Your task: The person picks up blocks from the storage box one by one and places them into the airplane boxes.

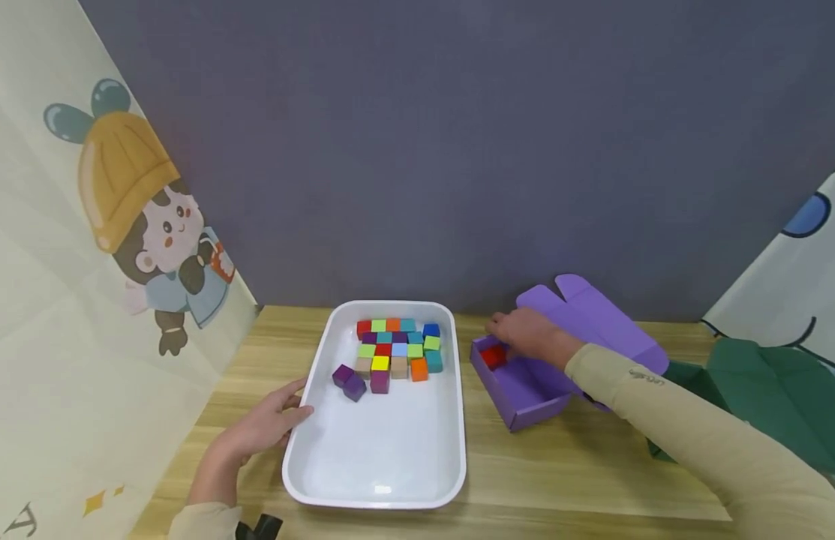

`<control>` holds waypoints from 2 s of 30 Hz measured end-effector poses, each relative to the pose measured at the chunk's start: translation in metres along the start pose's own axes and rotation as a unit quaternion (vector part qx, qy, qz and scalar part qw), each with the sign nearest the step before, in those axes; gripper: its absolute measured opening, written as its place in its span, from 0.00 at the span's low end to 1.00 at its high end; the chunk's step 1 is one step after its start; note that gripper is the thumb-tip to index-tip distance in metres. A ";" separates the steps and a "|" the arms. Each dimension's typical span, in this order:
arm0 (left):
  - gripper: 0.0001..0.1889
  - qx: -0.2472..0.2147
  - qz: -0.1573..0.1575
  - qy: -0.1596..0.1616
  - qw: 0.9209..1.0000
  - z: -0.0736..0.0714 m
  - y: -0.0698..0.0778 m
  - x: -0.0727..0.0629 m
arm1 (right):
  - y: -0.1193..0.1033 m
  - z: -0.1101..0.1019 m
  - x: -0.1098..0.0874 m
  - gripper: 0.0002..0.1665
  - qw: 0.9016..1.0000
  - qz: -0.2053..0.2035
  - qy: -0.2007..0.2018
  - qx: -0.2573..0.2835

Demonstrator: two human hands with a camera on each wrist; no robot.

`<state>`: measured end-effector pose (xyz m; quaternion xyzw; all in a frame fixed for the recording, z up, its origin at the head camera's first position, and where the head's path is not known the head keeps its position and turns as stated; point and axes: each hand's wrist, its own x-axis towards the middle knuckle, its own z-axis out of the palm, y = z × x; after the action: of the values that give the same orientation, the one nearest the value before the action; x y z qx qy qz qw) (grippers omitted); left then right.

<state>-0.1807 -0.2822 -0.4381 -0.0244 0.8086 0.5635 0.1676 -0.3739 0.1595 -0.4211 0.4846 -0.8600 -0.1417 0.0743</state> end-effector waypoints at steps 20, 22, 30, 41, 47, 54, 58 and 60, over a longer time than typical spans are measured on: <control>0.30 0.003 -0.007 0.001 1.000 -0.001 0.000 0.003 | 0.009 -0.043 0.007 0.15 0.984 0.100 -0.078 0.127; 0.31 0.004 -0.009 0.002 1.000 0.000 0.000 0.003 | 0.008 -0.048 0.007 0.14 0.982 0.104 -0.073 0.140; 0.31 -0.003 0.008 -0.012 1.000 -0.001 0.001 0.004 | -0.001 -0.075 0.014 0.09 0.976 0.114 -0.039 0.184; 0.28 -0.017 0.008 -0.017 1.000 -0.001 -0.001 0.002 | -0.037 -0.097 0.070 0.13 0.972 0.115 -0.056 0.198; 0.27 -0.015 -0.006 -0.004 1.000 -0.003 -0.001 -0.002 | -0.050 -0.099 0.114 0.16 0.962 0.134 -0.070 0.226; 0.27 -0.017 -0.003 -0.017 1.000 -0.001 -0.001 0.003 | -0.071 -0.089 0.147 0.15 0.940 0.145 -0.067 0.300; 0.28 -0.018 0.002 -0.026 1.000 -0.002 -0.001 0.003 | -0.084 -0.083 0.168 0.19 0.923 0.137 -0.061 0.353; 0.28 -0.017 0.003 -0.030 0.999 -0.002 0.000 0.003 | -0.089 -0.081 0.178 0.20 0.918 0.133 -0.058 0.369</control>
<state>-0.1841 -0.2838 -0.4387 -0.0081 0.7933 0.5784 0.1897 -0.3728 -0.0498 -0.3742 0.3499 -0.9105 0.1687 -0.1419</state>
